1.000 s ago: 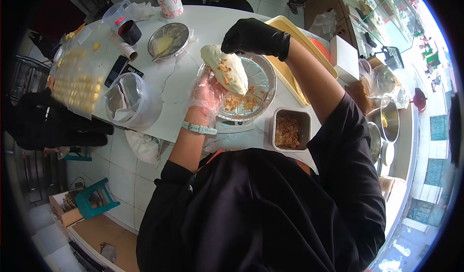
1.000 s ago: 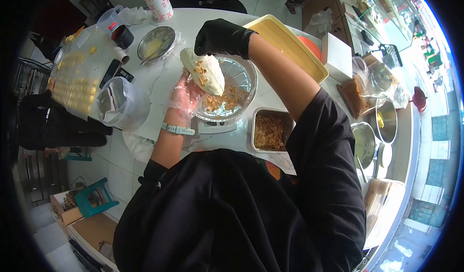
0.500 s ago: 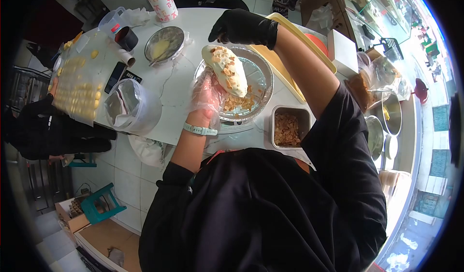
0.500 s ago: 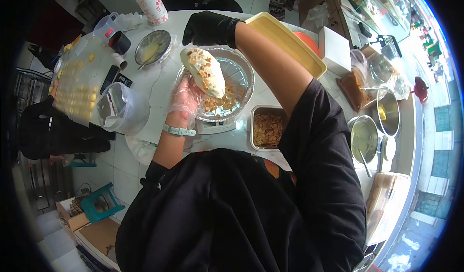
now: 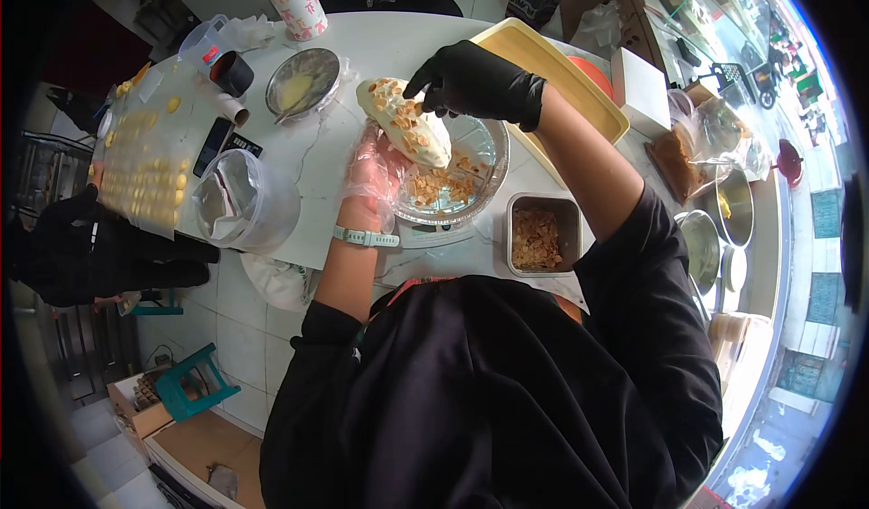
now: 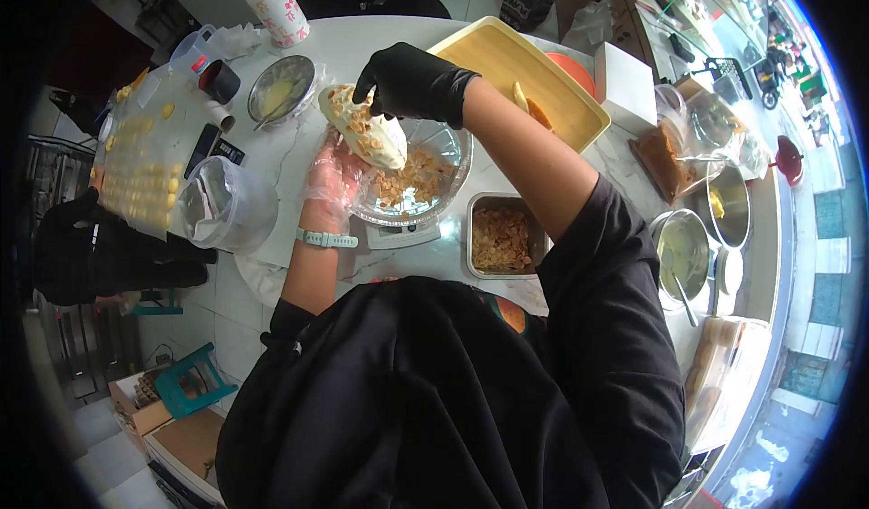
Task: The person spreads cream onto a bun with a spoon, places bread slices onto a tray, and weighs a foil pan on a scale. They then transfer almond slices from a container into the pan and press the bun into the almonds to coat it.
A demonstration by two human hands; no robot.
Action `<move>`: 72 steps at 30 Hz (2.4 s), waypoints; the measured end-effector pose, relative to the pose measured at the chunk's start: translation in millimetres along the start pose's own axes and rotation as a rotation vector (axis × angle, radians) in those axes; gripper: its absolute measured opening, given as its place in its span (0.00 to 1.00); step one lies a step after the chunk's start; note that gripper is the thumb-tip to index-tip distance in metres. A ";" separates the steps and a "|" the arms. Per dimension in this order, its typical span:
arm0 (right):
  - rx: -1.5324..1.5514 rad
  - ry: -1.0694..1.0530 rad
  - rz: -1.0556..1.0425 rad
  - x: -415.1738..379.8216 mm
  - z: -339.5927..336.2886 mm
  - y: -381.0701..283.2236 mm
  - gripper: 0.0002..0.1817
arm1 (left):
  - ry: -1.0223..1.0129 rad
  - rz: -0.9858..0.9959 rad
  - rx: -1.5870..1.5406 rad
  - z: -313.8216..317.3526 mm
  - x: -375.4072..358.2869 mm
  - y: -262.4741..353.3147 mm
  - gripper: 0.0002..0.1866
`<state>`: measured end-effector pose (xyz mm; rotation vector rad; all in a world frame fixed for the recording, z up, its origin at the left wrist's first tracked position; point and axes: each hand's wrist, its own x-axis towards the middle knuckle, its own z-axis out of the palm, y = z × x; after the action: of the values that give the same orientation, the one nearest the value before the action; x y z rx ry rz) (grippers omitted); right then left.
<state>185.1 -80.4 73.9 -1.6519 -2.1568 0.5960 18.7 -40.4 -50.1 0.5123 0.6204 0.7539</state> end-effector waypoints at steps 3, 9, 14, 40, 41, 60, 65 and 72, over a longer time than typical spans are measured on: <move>-0.059 0.099 -0.116 3.4 7.4 13.6 0.10 | -0.019 0.014 0.017 4.4 -2.3 1.2 0.21; -0.018 0.074 0.076 -4.5 35.0 50.3 0.17 | 0.072 0.063 -0.100 -9.7 1.9 13.3 0.22; -0.221 -0.069 -0.133 -28.7 136.1 57.0 0.37 | 0.098 0.134 -0.037 -28.9 5.3 30.8 0.21; 0.258 0.137 -0.015 10.6 10.5 19.1 0.08 | -0.201 -0.028 -0.258 -15.9 12.4 6.1 0.21; 0.188 0.151 -0.064 10.0 10.4 19.3 0.08 | -0.187 -0.029 -0.275 -16.2 12.7 5.7 0.22; -0.080 0.064 0.042 -7.6 52.1 60.3 0.12 | 0.042 0.112 0.002 -0.4 -5.1 19.0 0.21; -0.266 -0.076 -0.050 -54.8 129.9 56.3 0.38 | 0.143 0.155 0.039 -10.1 -4.7 28.0 0.21; 0.148 -0.095 0.033 -55.5 138.2 69.5 0.12 | 0.122 0.131 0.043 -7.8 -9.2 29.8 0.20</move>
<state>184.0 -133.7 -81.6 -1.6124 -2.0978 0.8379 -5.7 -27.1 -33.9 0.5535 0.7229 0.9019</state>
